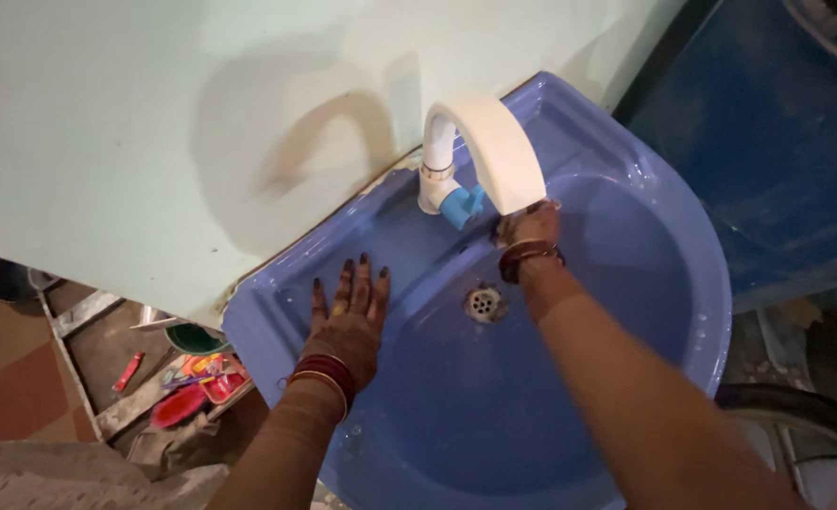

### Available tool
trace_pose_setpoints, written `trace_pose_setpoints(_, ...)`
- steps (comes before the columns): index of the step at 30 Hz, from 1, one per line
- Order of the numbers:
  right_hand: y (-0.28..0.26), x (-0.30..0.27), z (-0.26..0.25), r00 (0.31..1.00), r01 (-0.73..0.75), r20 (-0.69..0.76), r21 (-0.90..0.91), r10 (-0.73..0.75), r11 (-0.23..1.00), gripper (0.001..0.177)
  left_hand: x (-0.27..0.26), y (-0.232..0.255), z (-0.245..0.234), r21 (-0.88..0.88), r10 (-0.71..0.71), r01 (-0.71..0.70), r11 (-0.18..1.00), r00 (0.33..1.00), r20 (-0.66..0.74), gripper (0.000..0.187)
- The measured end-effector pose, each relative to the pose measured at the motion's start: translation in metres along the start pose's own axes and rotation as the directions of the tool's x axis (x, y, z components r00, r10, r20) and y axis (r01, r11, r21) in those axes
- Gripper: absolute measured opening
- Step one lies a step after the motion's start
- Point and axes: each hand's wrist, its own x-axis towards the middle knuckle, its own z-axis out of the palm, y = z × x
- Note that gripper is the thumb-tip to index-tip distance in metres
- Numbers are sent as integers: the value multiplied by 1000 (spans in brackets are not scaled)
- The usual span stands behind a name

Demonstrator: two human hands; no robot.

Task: The person scrubs the interior basin, faucet, and pedestal of a blue bathroom sink using a cloth. They repeatedly wipe the surfaces, rinse the cloth under the running tap, and continue cleaning the sink's exterior and base.

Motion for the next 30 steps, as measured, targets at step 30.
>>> trace_pose_setpoints(30, -1, -218, 21, 487, 775, 868, -481, -99, -410, 39, -2, 0, 4, -118, -34, 24, 993, 995, -89, 91)
